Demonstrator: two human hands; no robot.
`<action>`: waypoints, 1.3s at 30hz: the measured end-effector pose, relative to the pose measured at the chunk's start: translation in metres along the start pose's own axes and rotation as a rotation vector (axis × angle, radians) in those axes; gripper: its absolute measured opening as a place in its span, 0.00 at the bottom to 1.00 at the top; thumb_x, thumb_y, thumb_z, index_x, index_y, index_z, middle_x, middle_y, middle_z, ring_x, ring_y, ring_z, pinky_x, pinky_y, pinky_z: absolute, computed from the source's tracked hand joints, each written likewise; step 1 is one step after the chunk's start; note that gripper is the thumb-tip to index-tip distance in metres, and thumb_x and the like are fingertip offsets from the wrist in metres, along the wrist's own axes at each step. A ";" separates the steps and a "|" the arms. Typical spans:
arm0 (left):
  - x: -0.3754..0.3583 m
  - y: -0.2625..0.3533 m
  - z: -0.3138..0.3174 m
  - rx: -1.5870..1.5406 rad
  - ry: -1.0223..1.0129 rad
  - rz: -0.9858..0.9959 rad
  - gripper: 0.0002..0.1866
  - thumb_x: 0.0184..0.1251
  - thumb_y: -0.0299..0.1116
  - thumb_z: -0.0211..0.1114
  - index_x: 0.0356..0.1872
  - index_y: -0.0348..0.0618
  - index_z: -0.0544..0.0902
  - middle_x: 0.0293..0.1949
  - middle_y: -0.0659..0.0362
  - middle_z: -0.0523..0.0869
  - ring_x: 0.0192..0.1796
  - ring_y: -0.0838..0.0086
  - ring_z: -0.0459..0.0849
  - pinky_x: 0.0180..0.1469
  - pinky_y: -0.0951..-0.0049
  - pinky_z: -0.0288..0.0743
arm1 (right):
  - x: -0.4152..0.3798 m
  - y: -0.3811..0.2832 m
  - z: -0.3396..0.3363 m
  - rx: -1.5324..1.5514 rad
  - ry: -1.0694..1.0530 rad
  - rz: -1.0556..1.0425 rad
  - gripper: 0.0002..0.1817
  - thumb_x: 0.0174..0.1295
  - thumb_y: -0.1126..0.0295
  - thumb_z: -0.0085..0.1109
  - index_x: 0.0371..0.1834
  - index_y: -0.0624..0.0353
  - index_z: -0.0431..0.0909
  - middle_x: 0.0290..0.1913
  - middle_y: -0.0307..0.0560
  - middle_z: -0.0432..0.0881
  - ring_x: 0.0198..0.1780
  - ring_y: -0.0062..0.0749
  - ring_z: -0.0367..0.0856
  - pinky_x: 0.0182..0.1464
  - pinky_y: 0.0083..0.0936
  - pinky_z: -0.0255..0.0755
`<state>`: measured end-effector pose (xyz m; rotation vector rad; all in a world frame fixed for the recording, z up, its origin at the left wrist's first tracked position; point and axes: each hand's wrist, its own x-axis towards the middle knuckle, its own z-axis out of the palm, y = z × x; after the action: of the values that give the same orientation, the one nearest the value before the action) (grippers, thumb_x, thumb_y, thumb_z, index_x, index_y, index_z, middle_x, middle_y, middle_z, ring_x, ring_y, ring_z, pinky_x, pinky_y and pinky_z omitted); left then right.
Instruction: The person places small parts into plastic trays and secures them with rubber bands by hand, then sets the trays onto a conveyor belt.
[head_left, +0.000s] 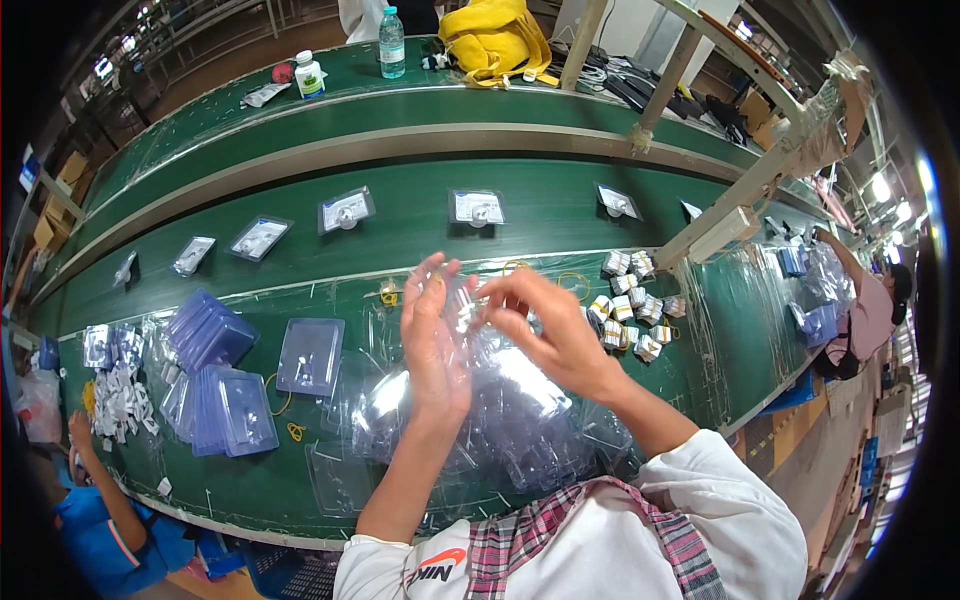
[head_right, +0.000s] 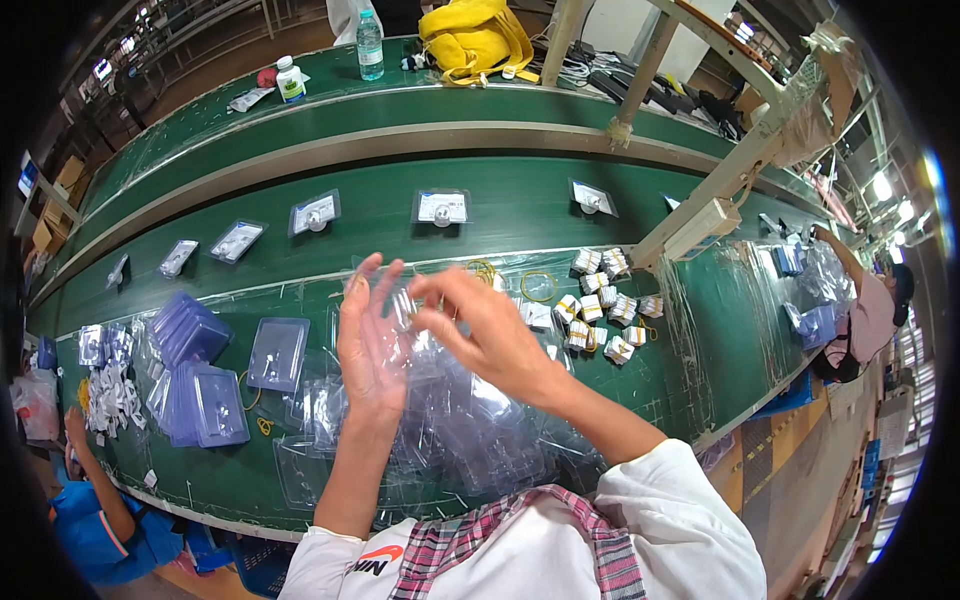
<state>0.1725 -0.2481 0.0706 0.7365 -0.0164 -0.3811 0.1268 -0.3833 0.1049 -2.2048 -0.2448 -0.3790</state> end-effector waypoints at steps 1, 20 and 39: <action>0.000 -0.002 0.000 0.039 0.029 0.061 0.28 0.67 0.49 0.59 0.63 0.44 0.68 0.59 0.54 0.72 0.60 0.64 0.73 0.57 0.60 0.74 | -0.008 -0.005 0.005 0.070 -0.062 0.057 0.11 0.64 0.71 0.60 0.48 0.62 0.76 0.35 0.48 0.78 0.36 0.31 0.79 0.36 0.27 0.73; -0.001 0.003 0.006 0.014 0.034 0.001 0.30 0.69 0.54 0.53 0.64 0.44 0.69 0.59 0.50 0.70 0.63 0.58 0.71 0.60 0.55 0.70 | 0.029 0.175 -0.115 -0.699 0.387 0.275 0.11 0.58 0.64 0.63 0.36 0.62 0.84 0.30 0.53 0.82 0.34 0.47 0.82 0.37 0.38 0.76; 0.003 -0.005 -0.006 -0.033 -0.064 -0.019 0.30 0.72 0.54 0.49 0.66 0.45 0.68 0.60 0.53 0.72 0.63 0.59 0.72 0.61 0.54 0.70 | 0.057 0.199 -0.085 -1.013 0.131 0.391 0.18 0.60 0.55 0.63 0.43 0.58 0.81 0.45 0.54 0.77 0.52 0.50 0.77 0.46 0.42 0.78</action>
<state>0.1748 -0.2487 0.0627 0.6918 -0.0631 -0.4222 0.2250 -0.5696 0.0291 -3.0975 0.5760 -0.4853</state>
